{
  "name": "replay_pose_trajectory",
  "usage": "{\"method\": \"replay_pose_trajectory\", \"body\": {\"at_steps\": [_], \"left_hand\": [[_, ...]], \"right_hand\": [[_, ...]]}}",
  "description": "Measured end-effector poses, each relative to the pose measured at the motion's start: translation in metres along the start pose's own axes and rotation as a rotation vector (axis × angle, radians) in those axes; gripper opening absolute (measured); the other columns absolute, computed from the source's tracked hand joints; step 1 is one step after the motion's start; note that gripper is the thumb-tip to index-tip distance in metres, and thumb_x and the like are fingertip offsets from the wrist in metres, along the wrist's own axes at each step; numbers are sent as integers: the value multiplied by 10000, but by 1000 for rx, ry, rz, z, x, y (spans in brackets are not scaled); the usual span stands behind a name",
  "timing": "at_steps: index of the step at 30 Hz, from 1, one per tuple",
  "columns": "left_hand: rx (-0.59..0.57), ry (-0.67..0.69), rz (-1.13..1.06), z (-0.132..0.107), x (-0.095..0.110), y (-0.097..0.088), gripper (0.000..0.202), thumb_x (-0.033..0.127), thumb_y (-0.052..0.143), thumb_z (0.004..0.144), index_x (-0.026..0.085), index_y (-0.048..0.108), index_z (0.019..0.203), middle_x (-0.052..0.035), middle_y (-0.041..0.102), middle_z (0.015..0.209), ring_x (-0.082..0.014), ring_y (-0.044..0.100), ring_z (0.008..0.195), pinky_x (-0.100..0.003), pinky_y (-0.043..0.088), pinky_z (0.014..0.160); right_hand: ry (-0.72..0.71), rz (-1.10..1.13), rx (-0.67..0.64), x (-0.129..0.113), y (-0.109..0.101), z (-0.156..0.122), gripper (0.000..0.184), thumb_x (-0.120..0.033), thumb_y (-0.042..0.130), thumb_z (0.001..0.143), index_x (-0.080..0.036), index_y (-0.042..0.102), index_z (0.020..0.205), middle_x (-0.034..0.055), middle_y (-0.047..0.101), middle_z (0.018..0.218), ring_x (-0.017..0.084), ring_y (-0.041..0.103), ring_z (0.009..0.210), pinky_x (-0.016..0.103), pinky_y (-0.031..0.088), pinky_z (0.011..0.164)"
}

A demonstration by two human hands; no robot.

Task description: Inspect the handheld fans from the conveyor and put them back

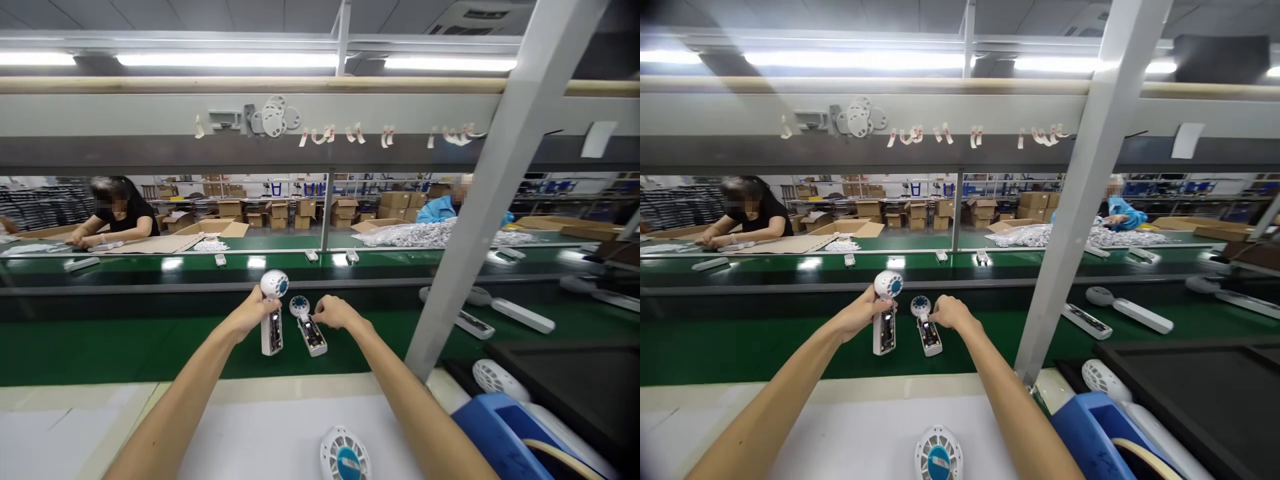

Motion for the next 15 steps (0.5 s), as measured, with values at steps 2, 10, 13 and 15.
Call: {"method": "replay_pose_trajectory", "body": {"at_steps": [2,10,13,15], "left_hand": [[-20,0,45,9,-13,3,530,430,603,809,150,524,1252,-138,671,1204,-256,638,1098,-341,508,899],[196,-34,536,28,-67,-27,399,471,479,863,134,692,866,-183,698,861,-361,640,915,-451,442,839],[277,5,692,19,-76,-40,414,409,404,883,124,705,873,-223,682,903,-388,619,917,-490,437,836],[362,59,775,11,-72,-42,453,382,363,885,91,702,960,-257,650,1021,-417,578,974,-533,430,859]], "right_hand": [[-22,-43,-8,-3,-2,-3,163,-312,735,793,-173,763,875,97,741,883,188,700,739,219,477,592],[-55,-120,-70,-4,-10,-12,369,-441,737,783,-247,756,1096,66,733,1119,266,691,1032,261,505,733],[-42,-127,-72,-1,-14,-14,418,-443,715,800,-247,730,1170,82,707,1210,298,666,1110,300,517,790],[-32,-128,-76,0,-16,-14,435,-445,692,823,-244,712,1207,91,686,1259,317,650,1144,331,521,820]]}}
Point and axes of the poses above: each hand's wrist, its own z-axis towards the middle knuckle, its own y-axis out of the palm, x = y × z, the point moved 8 cm from there along z, towards the middle knuckle
